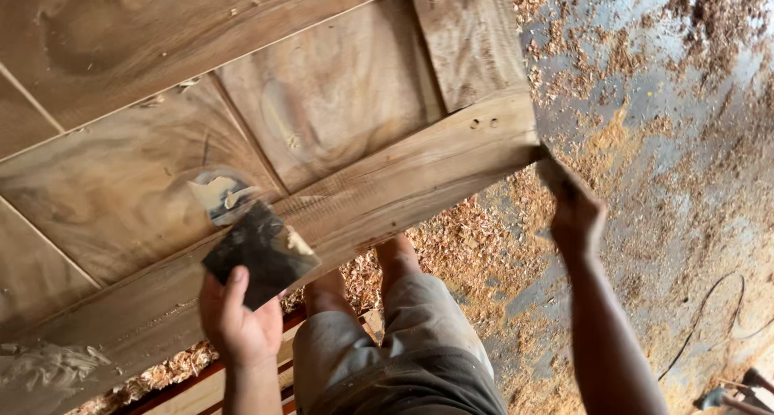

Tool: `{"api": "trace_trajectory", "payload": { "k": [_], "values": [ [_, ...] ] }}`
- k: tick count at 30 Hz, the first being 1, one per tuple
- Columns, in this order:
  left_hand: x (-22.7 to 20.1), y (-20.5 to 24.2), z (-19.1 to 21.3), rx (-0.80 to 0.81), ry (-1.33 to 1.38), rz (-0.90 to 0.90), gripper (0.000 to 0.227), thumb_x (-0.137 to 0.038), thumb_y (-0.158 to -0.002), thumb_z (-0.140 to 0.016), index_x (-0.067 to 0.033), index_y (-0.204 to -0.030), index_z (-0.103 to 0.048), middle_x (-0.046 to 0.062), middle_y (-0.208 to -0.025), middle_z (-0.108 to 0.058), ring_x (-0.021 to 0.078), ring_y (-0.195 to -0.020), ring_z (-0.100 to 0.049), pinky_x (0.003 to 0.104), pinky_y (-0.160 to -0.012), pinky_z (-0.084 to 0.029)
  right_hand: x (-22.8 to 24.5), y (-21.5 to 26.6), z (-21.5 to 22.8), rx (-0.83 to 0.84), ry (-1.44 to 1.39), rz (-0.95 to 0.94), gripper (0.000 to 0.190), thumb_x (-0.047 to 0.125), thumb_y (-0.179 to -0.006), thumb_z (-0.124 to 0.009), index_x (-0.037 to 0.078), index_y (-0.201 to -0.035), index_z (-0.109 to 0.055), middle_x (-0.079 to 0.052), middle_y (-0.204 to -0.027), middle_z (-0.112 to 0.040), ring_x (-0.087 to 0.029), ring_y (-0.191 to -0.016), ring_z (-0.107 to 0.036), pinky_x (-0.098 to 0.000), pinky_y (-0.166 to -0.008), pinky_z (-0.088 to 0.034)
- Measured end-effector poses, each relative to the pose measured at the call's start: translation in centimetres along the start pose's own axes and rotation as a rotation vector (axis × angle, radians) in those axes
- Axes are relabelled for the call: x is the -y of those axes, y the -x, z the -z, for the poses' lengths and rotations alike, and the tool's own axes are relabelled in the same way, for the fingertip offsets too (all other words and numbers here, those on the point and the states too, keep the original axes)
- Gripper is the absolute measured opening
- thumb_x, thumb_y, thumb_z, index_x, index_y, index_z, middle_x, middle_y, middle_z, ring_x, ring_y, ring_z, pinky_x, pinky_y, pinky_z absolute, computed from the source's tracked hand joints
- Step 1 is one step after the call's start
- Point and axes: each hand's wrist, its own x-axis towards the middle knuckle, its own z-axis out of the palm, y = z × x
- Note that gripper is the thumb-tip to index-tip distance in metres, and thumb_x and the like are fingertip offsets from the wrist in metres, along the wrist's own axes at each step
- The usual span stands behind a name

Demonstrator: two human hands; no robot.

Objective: The person applies wood filler to gaps in a wooden door frame using a putty knife and then sands down the excess filler with sandpaper.

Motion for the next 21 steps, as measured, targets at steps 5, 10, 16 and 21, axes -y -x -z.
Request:
{"api": "trace_trajectory", "payload": {
  "k": [5,10,16,21],
  "values": [
    [4.7,-0.9,-4.7,0.087,-0.140,0.153,0.036,-0.006,-0.095,-0.056,0.0075,-0.129,-0.057,0.017,-0.119,-0.068,0.0276,-0.107,-0.069,0.042,-0.097,-0.057,2.3,-3.2,9.4,0.236,0.270,-0.099,0.029,0.011,-0.115,-0.050,0.015,-0.133,-0.072,-0.013,-0.108,-0.078,-0.015,-0.049,-0.062,-0.0255,-0.039,-0.049],
    [9.1,-2.1,-10.6,0.313,-0.481,0.233,0.023,-0.012,-0.101,-0.057,0.0030,-0.116,-0.063,0.010,-0.105,-0.072,0.0178,-0.093,-0.069,0.035,-0.088,-0.058,12.4,-5.6,14.7,0.232,0.000,0.484,0.022,0.006,-0.112,-0.055,0.012,-0.125,-0.072,-0.006,-0.120,-0.076,-0.020,-0.096,-0.077,-0.0265,-0.066,-0.060],
    [10.0,-3.6,-16.4,0.538,-0.518,0.294,0.020,-0.014,-0.100,-0.056,-0.0055,-0.117,-0.065,0.007,-0.103,-0.070,0.0088,-0.091,-0.063,0.028,-0.083,-0.055,18.6,-8.7,11.7,0.462,-0.255,1.048,0.050,-0.015,-0.085,-0.047,0.008,-0.120,-0.074,-0.010,-0.119,-0.078,-0.022,-0.098,-0.078,-0.0209,-0.041,-0.054],
    [8.9,-6.2,-15.6,-0.037,-0.210,0.084,0.016,-0.011,-0.092,-0.059,-0.0054,-0.108,-0.059,0.007,-0.098,-0.069,0.0179,-0.082,-0.071,0.036,-0.060,-0.060,16.9,-11.0,9.6,0.567,-0.318,1.156,0.041,-0.016,-0.093,-0.051,0.008,-0.119,-0.070,-0.010,-0.123,-0.076,-0.020,-0.105,-0.078,-0.0172,-0.046,-0.058]
  ]
}}
